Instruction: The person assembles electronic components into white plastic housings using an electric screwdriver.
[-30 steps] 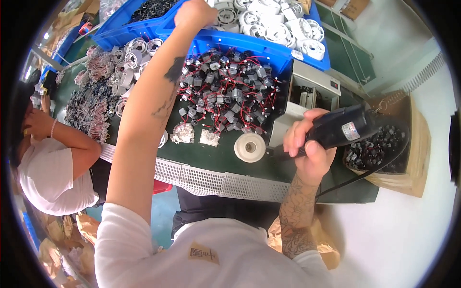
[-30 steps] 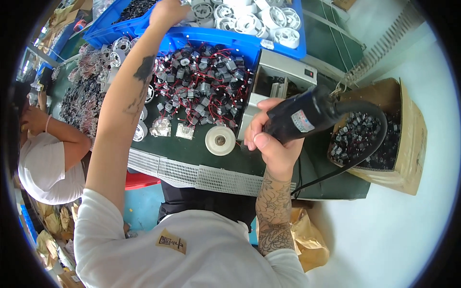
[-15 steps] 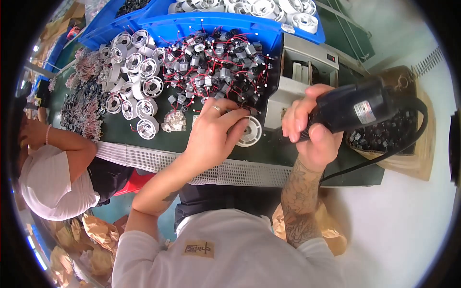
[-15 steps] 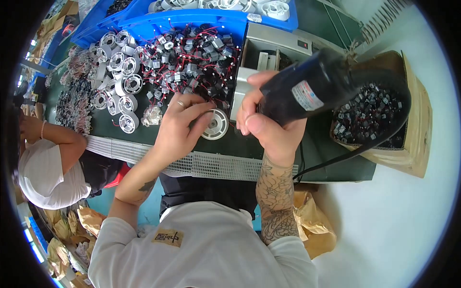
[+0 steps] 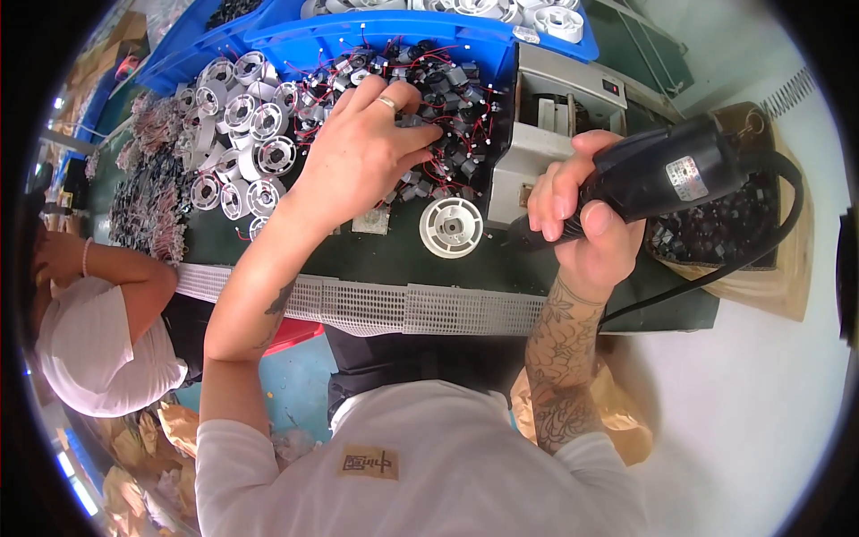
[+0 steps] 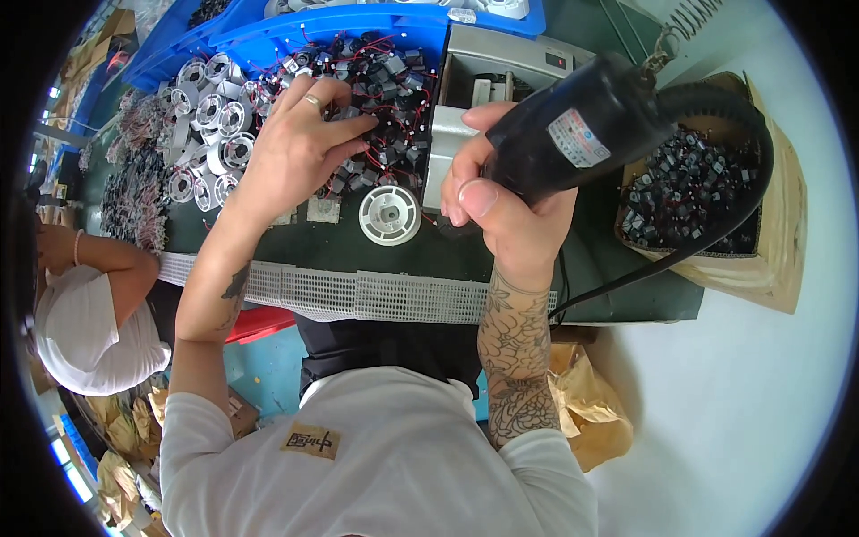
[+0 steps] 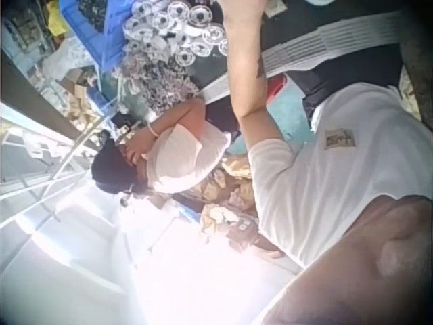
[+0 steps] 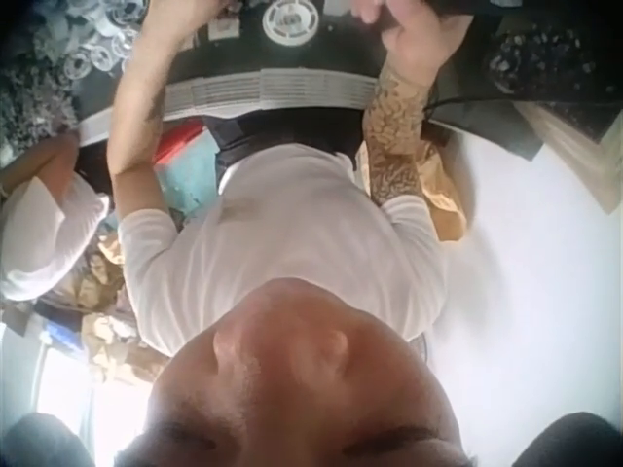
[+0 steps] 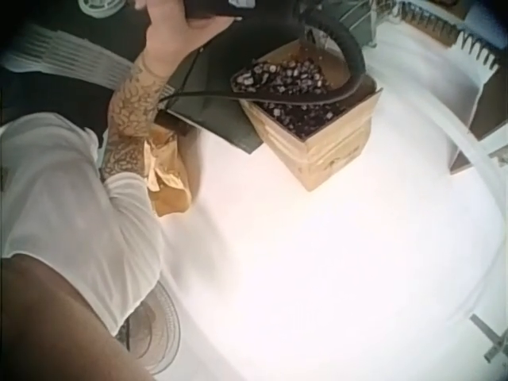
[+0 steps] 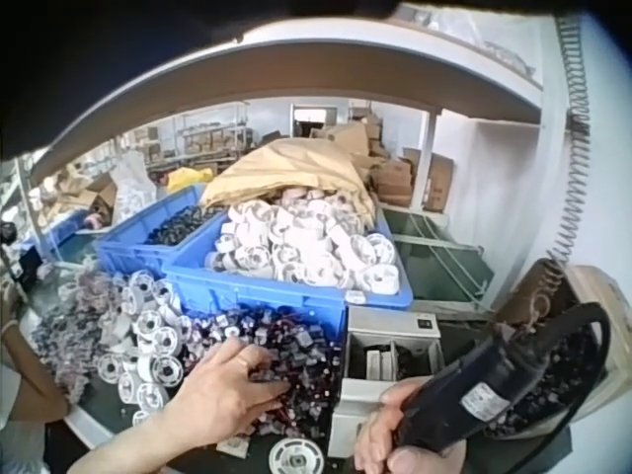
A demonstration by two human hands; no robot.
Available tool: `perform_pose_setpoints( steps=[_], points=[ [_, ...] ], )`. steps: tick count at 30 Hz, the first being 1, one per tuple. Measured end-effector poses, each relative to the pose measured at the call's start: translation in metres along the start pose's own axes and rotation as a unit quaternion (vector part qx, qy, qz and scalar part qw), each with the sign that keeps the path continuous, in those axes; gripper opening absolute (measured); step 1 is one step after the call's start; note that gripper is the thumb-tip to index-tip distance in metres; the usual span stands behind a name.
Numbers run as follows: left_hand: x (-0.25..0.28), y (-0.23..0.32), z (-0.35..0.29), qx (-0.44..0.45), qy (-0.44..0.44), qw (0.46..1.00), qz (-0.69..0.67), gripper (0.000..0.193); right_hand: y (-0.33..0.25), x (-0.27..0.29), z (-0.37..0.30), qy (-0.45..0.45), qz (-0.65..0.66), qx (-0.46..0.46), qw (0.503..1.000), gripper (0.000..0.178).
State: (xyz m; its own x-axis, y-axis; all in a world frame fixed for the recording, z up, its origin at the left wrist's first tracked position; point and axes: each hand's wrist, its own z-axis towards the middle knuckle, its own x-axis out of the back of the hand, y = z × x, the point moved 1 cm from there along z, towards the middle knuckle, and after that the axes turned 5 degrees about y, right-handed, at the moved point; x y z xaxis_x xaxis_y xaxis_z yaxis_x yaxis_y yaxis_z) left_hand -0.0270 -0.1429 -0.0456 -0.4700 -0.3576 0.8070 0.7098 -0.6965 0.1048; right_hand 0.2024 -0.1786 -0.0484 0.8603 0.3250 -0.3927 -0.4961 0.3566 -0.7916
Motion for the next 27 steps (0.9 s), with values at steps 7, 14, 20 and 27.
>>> perform_pose_setpoints(
  steps=[7, 14, 20, 27],
  points=[
    [-0.011, -0.020, 0.007, 0.142, 0.164, 0.957, -0.194, 0.013, -0.001, -0.001, 0.002, -0.001, -0.002, 0.008, 1.000, 0.058],
    [0.003, 0.034, -0.014, 0.328, 0.085, 0.861, -0.379, 0.014, -0.002, 0.000, 0.004, 0.058, 0.062, 0.009, 0.996, 0.051],
    [-0.008, 0.071, -0.035, 0.291, 0.075, 0.913, -0.275, 0.008, -0.004, 0.002, 0.004, 0.052, 0.067, 0.013, 0.996, 0.051],
    [0.007, 0.063, -0.039, 0.317, 0.013, 0.904, -0.285, 0.008, -0.020, 0.010, 0.005, 0.044, 0.051, 0.052, 0.996, 0.054]
  ],
)
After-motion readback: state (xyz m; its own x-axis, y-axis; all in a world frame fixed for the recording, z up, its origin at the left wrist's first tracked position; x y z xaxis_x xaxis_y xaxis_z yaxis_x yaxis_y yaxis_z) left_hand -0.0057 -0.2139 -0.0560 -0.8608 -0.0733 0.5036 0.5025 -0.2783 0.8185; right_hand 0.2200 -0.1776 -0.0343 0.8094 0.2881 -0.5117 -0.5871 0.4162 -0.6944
